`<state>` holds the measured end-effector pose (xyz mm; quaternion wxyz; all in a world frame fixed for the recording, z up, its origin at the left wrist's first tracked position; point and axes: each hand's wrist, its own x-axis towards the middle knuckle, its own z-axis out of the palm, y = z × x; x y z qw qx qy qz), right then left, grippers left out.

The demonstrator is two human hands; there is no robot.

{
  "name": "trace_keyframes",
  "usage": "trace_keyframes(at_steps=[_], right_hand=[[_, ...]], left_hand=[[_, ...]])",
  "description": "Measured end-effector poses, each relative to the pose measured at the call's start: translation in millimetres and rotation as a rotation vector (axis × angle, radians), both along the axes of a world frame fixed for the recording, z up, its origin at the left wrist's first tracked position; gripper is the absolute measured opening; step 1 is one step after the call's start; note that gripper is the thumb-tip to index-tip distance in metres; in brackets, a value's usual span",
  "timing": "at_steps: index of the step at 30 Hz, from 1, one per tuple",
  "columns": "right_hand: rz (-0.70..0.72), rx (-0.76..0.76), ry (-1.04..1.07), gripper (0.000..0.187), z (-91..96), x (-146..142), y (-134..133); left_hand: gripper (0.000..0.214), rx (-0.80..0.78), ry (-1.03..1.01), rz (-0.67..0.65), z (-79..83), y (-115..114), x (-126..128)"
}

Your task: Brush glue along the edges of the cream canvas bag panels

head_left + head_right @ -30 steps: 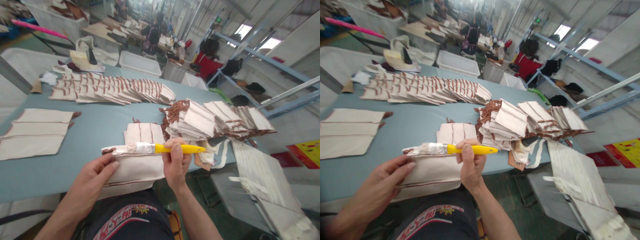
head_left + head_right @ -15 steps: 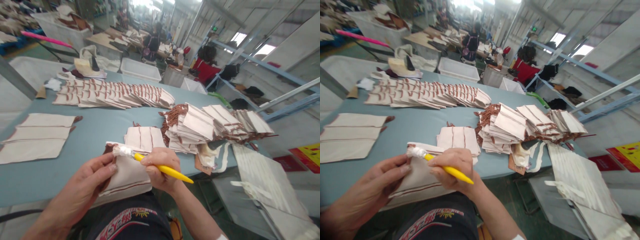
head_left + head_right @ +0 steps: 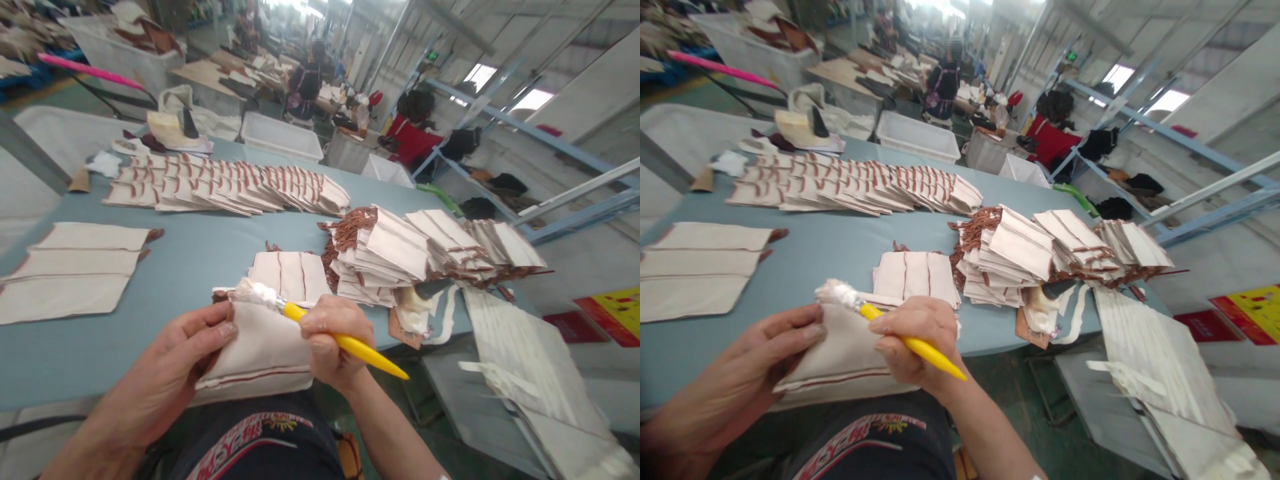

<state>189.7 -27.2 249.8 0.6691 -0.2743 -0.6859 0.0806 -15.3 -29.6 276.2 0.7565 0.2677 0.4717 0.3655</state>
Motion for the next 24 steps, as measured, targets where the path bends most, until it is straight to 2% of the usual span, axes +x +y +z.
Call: trace_keyframes(at_steps=[4,8,11,15,19,24], right_hand=[[0.031,-0.048,-0.047,0.011,-2.2,-2,0],[0.037,-0.130,-0.051,0.012,-3.3,-8,8],[-0.038,-0.084,0.005,0.015,-3.2,-8,15],[-0.209,-0.138,-0.120,0.017,-8.5,-5,19],[-0.207,-0.200,-0.255,0.020,-20.1,-9,25],[-0.235,-0.181,-0.212,0.021,-24.4,-7,38]], left_hand=[[0.026,0.010,-0.027,-0.022,-4.6,3,0],[0.029,0.026,0.005,-0.041,-7.0,6,1],[0.026,0.076,0.057,-0.029,-12.2,6,0],[0.026,0.119,0.093,-0.037,-18.3,6,-4],[0.029,0.082,0.062,-0.054,-14.1,8,-1],[0.039,0.047,0.032,-0.094,-15.7,7,-3]])
